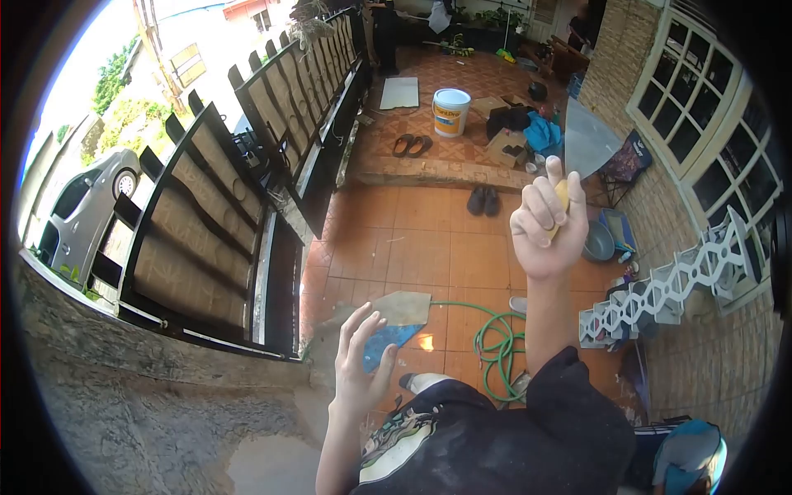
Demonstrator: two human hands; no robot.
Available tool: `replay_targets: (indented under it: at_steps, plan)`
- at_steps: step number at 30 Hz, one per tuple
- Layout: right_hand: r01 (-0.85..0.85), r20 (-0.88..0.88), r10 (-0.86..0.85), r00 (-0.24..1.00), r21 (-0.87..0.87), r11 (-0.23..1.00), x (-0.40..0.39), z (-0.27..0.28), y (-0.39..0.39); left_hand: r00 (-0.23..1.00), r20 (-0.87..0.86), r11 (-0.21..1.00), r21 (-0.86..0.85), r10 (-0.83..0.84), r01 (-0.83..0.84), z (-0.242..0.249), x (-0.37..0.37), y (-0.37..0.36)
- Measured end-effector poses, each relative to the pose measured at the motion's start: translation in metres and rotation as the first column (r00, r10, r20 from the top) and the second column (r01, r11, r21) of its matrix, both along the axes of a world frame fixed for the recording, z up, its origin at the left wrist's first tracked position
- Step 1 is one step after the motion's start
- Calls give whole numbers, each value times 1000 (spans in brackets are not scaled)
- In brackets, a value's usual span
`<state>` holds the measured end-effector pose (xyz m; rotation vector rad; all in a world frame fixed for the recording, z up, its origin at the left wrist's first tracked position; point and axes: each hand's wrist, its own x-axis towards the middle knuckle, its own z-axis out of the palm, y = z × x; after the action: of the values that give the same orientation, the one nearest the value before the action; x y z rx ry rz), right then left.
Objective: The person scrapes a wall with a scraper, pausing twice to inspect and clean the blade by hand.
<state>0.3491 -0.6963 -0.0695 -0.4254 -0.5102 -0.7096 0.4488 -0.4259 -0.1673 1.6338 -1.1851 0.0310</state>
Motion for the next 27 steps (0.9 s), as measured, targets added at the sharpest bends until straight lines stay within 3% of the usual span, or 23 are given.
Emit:
replay_targets:
  at_steps: [5,8,11,12,16,17,19,20,23,25,26,27]
  plan:
    - [156,-122,-161,979,-53,986,-4,23,-10,999,-47,999,28,-28,29,-2,-4,17]
    - [-16,-163,36,986,120,993,-5,32,-16,997,-76,999,42,-24,27,-3,-3,25]
    - [-90,-137,101,985,84,992,0,26,2,995,-105,1000,18,-4,6,-4,-2,30]
    - [-221,-80,225,971,57,974,3,21,13,994,-107,1000,24,0,3,-5,-3,32]
    - [-586,-85,600,796,143,798,14,-8,78,992,-122,1000,26,-13,16,-6,-7,33]
    - [-581,-85,595,800,139,802,13,-15,91,993,-120,999,24,-19,22,-6,-8,33]
    - [-649,-184,705,685,285,705,10,-23,107,991,-129,998,48,-26,33,-4,-9,33]
    - [-646,-180,703,688,287,707,9,-22,104,991,-128,998,52,-30,37,-4,-10,34]
    - [-275,-221,421,880,486,830,3,-5,76,991,-110,994,75,-70,78,-5,-12,37]
    - [-284,-173,342,924,289,914,2,1,53,991,-124,993,94,-60,72,-6,-13,39]
    - [-285,-174,341,924,282,916,5,10,50,991,-122,994,87,-60,71,-6,-12,38]
    - [-441,-236,491,839,235,866,7,23,51,990,-127,993,87,-63,74,-6,-11,37]
